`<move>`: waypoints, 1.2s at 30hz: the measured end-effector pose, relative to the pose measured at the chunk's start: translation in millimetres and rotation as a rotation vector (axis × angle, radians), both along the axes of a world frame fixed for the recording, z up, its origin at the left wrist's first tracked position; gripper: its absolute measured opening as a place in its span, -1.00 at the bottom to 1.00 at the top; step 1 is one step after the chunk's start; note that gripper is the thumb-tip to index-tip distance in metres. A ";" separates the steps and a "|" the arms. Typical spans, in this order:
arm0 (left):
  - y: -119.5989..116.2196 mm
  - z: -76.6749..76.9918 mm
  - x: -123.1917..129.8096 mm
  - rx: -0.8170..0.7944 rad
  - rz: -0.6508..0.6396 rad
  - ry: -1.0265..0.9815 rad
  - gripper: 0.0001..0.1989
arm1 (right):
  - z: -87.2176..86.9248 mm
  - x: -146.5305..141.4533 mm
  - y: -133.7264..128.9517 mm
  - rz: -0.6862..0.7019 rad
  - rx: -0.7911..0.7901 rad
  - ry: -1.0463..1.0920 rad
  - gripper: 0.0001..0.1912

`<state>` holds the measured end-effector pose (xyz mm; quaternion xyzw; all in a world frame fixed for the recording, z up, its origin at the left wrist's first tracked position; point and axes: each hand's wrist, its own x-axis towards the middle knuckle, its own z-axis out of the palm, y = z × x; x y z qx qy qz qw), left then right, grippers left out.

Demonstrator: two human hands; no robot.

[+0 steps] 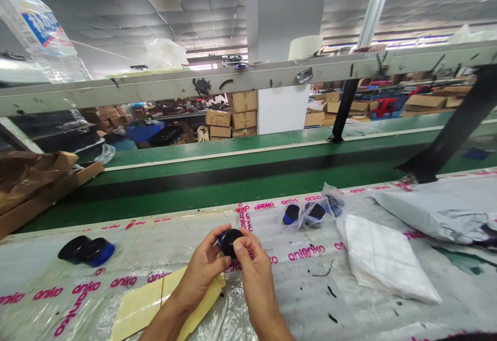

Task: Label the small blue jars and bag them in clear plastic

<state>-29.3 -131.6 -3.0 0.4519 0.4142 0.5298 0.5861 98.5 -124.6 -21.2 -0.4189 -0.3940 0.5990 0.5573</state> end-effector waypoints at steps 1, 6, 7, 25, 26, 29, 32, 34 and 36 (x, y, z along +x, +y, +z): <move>0.2 -0.2 0.1 0.001 -0.001 -0.001 -0.32 | -0.1 -0.6 0.1 -0.010 0.000 -0.005 -0.66; 1.2 -4.5 -1.4 0.018 0.000 0.013 -0.33 | -0.8 -2.2 1.9 -0.054 0.007 -0.038 -0.65; 1.3 -5.2 -1.9 0.023 0.000 0.015 -0.33 | -1.0 -2.5 2.2 -0.057 0.008 -0.047 -0.65; 2.5 -7.6 -5.5 -0.046 0.012 -0.029 -0.25 | -0.2 -6.4 -0.9 -0.049 -0.096 0.052 -0.61; 2.5 -7.9 -5.5 -0.053 0.009 -0.032 -0.25 | 0.3 -6.2 -1.3 -0.047 -0.096 0.045 -0.61; 2.4 -9.5 -5.5 -0.049 0.009 -0.026 -0.27 | -1.0 -5.6 -1.4 -0.033 -0.088 0.030 -0.65; 2.5 -11.1 -6.2 -0.013 0.009 -0.022 -0.29 | -4.6 -5.1 -0.4 -0.016 -0.080 0.028 -0.68; 2.8 -11.4 -6.6 -0.004 0.011 -0.028 -0.31 | -5.7 -4.9 -0.1 -0.017 -0.086 0.026 -0.68; 2.8 -11.1 -6.9 -0.009 0.015 -0.032 -0.32 | -5.1 -4.7 -0.6 -0.023 -0.093 0.015 -0.67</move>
